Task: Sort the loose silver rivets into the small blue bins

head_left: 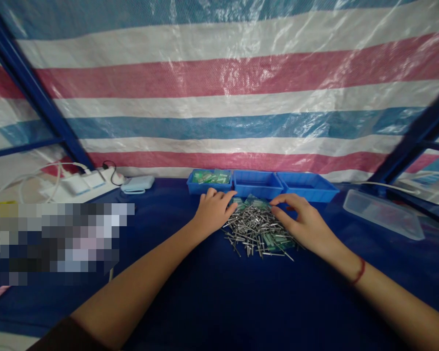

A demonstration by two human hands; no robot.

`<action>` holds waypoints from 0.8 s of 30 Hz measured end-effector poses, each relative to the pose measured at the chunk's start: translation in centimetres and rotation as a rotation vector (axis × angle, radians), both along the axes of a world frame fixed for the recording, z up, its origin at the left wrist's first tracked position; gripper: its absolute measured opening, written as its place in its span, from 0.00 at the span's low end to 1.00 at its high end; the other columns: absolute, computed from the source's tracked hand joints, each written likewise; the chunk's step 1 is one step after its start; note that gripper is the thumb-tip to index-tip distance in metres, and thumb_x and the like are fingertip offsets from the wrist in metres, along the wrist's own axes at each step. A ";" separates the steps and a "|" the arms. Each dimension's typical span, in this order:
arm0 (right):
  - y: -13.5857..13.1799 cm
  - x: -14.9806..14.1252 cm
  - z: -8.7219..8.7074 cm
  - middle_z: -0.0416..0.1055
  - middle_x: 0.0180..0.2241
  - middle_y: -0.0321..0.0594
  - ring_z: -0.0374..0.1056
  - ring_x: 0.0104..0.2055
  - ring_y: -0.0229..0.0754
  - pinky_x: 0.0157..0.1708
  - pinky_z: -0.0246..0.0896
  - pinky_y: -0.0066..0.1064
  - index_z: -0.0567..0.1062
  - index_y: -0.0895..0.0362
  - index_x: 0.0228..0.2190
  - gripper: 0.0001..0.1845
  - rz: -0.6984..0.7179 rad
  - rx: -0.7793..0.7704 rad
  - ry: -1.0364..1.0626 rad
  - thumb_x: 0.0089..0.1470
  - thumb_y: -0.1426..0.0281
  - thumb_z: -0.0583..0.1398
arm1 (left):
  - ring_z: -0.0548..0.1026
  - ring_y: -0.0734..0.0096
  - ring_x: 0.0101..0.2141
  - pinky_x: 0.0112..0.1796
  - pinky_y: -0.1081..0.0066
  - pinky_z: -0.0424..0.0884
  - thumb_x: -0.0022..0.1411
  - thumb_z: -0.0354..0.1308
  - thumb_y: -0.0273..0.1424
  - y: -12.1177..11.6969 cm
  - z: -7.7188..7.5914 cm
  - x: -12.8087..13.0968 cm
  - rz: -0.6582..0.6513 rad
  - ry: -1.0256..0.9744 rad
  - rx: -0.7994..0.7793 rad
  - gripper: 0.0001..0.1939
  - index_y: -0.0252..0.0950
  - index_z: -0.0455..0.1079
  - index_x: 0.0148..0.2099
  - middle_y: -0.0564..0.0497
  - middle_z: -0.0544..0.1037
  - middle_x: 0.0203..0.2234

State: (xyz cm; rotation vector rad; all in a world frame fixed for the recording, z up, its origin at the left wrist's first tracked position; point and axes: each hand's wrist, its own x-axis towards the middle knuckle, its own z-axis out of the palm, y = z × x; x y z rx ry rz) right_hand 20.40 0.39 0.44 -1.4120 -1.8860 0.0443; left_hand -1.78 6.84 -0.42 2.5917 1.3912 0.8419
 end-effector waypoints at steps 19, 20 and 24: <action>-0.3 -0.4 -0.2 0.74 0.36 0.42 0.70 0.37 0.48 0.33 0.64 0.40 0.73 0.53 0.33 0.10 0.029 -0.038 0.015 0.53 0.62 0.56 | 0.75 0.70 0.35 0.41 0.68 0.69 0.58 0.54 0.30 0.5 1.3 0.5 -0.075 -0.580 -0.166 0.07 0.36 0.73 0.35 0.49 0.78 0.33; -0.4 -0.4 -0.3 0.74 0.37 0.43 0.70 0.37 0.49 0.33 0.64 0.40 0.72 0.53 0.35 0.11 0.031 -0.046 0.023 0.53 0.60 0.56 | 0.75 0.70 0.35 0.41 0.68 0.69 0.59 0.54 0.30 0.1 1.6 0.7 -0.089 -0.610 -0.169 0.07 0.36 0.72 0.36 0.49 0.78 0.33; -0.8 -1.2 -0.3 0.72 0.42 0.46 0.69 0.44 0.51 0.40 0.65 0.43 0.69 0.54 0.40 0.21 0.074 -0.083 0.177 0.47 0.55 0.61 | 0.75 0.75 0.27 0.33 0.71 0.72 0.58 0.55 0.28 -2.3 2.4 1.9 -0.166 -0.823 -0.363 0.10 0.34 0.67 0.44 0.49 0.75 0.32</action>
